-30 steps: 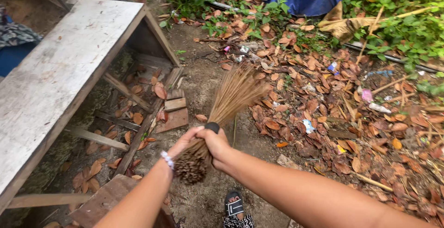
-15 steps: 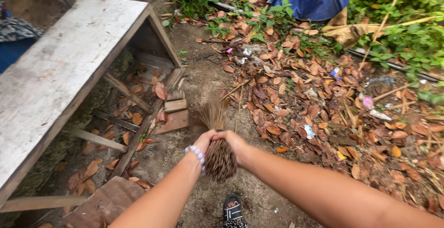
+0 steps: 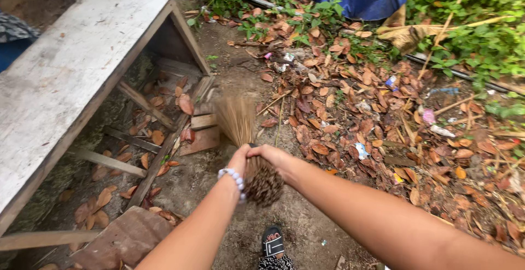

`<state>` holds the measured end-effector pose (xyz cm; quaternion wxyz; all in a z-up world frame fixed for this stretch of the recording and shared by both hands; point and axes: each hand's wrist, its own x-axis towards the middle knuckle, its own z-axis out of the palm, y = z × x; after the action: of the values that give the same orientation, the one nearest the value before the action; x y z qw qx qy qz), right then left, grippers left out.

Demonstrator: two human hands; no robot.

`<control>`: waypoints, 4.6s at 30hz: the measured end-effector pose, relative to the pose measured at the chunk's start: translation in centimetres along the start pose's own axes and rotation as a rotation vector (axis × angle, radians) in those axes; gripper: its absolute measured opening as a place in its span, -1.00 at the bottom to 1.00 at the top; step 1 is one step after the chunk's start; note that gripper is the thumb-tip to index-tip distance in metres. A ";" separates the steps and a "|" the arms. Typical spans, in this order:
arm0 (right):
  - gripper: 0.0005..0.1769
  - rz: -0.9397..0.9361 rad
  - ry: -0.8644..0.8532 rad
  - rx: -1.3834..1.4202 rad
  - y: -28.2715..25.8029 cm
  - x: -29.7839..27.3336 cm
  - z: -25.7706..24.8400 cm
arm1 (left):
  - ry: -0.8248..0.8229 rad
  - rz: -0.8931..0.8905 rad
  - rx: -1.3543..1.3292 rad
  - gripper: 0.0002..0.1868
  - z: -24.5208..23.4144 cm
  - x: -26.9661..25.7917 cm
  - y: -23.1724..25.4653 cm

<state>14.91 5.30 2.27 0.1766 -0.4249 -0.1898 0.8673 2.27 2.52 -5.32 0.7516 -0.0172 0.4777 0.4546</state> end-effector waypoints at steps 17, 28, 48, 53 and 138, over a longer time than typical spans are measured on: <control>-0.65 -0.168 -0.037 0.173 0.2 -3.7 -3.9 | 0.034 0.028 0.469 -0.62 8.0 -5.5 0.6; -0.67 -0.222 0.740 0.439 4.9 -11.9 -9.6 | -0.573 -0.515 0.469 -0.78 10.4 3.5 -10.8; -0.64 0.048 0.480 0.491 12.7 -18.4 -33.0 | -0.421 -0.432 0.692 -0.70 16.6 11.0 -32.9; -0.60 -0.342 0.873 0.661 4.7 -23.7 -25.5 | -0.503 -0.437 0.631 -0.65 23.4 5.0 -26.6; -0.69 -0.048 0.305 0.277 -7.5 -7.1 -26.4 | -0.268 -0.250 0.726 -0.63 24.9 15.2 -9.8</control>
<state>41.35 13.16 -4.34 0.2806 -0.5185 -0.0498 0.8062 28.61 18.35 -7.00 0.8138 0.2507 0.4993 0.1599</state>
